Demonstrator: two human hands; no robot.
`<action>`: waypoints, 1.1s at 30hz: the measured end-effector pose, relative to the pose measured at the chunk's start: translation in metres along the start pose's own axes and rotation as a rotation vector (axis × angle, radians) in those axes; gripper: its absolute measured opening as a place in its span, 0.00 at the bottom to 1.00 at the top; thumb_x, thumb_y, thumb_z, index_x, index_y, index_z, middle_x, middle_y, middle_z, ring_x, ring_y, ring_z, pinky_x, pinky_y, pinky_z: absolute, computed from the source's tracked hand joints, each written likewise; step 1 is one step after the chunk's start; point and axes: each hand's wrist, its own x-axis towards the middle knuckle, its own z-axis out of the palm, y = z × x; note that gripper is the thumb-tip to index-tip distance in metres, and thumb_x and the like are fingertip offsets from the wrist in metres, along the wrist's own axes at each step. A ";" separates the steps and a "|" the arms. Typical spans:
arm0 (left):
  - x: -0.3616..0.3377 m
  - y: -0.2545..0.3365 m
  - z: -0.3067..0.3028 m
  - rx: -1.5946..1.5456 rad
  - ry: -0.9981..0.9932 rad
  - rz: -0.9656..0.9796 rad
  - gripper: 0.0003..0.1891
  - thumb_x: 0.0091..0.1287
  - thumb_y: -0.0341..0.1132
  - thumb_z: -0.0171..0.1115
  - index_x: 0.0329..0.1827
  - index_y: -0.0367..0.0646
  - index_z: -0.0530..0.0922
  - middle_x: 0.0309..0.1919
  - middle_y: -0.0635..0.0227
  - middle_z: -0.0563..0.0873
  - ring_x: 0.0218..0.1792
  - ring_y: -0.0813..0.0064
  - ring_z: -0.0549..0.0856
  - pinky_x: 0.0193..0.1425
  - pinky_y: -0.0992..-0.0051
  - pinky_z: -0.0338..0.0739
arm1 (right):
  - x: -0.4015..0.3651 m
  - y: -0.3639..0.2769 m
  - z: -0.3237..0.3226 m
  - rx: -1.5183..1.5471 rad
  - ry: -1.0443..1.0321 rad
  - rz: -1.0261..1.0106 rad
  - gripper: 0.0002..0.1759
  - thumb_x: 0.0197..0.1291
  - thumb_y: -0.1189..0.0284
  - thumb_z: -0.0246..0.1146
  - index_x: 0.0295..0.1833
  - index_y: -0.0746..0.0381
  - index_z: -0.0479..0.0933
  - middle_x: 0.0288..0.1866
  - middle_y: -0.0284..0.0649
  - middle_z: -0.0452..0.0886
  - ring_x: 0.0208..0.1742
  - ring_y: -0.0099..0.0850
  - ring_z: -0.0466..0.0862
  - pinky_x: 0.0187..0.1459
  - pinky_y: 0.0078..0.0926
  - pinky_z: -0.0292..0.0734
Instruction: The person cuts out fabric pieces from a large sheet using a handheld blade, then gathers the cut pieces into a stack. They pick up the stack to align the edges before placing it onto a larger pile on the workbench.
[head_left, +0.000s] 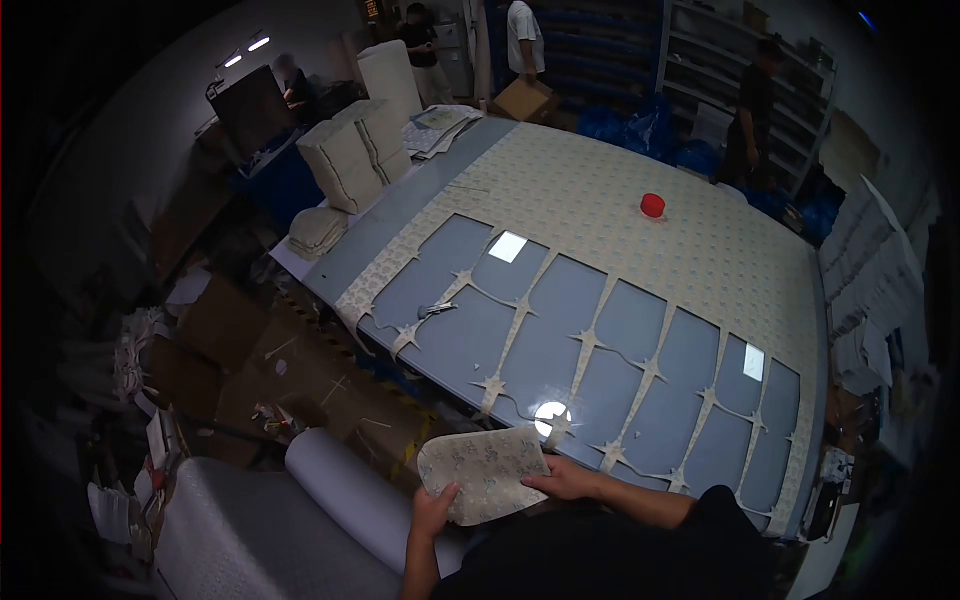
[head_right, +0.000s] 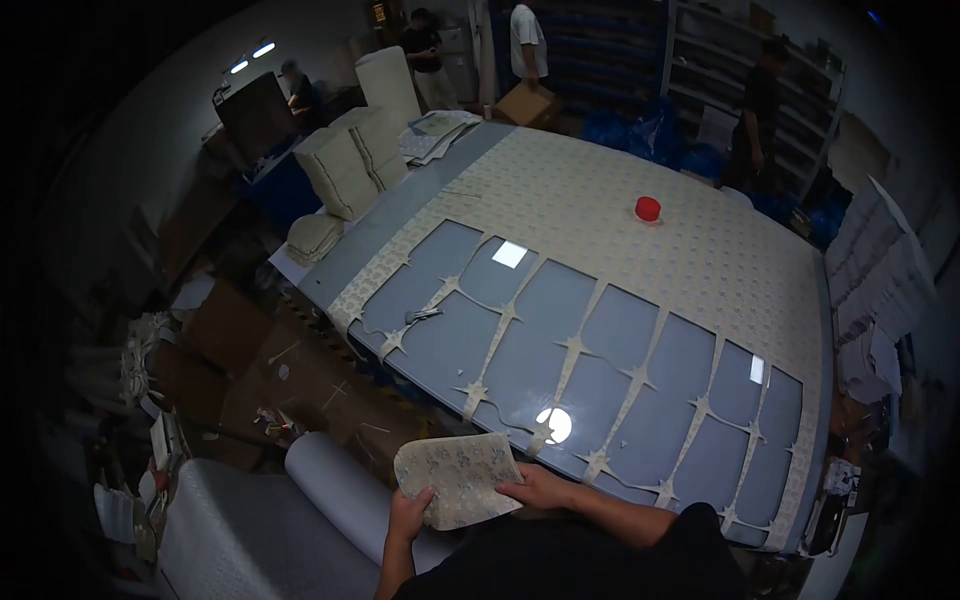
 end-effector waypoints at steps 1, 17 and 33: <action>0.005 -0.001 -0.015 -0.044 0.005 0.014 0.16 0.70 0.33 0.67 0.57 0.34 0.81 0.50 0.63 0.88 0.50 0.72 0.86 0.57 0.70 0.80 | 0.013 -0.011 0.007 0.004 -0.021 0.017 0.22 0.74 0.65 0.61 0.67 0.64 0.72 0.60 0.38 0.81 0.61 0.27 0.78 0.65 0.30 0.72; 0.114 0.063 -0.164 -0.456 -0.148 -0.052 0.28 0.70 0.28 0.61 0.72 0.33 0.66 0.62 0.55 0.81 0.59 0.62 0.84 0.65 0.62 0.78 | 0.206 -0.073 0.041 0.246 -0.092 0.088 0.26 0.74 0.63 0.60 0.71 0.61 0.66 0.54 0.38 0.82 0.47 0.26 0.84 0.38 0.27 0.86; 0.325 0.160 -0.333 -0.371 -0.220 -0.223 0.26 0.71 0.28 0.62 0.71 0.35 0.69 0.62 0.60 0.82 0.61 0.66 0.82 0.67 0.64 0.76 | 0.480 -0.153 0.034 0.238 -0.111 0.103 0.22 0.73 0.70 0.62 0.68 0.64 0.72 0.58 0.37 0.82 0.55 0.28 0.83 0.52 0.29 0.83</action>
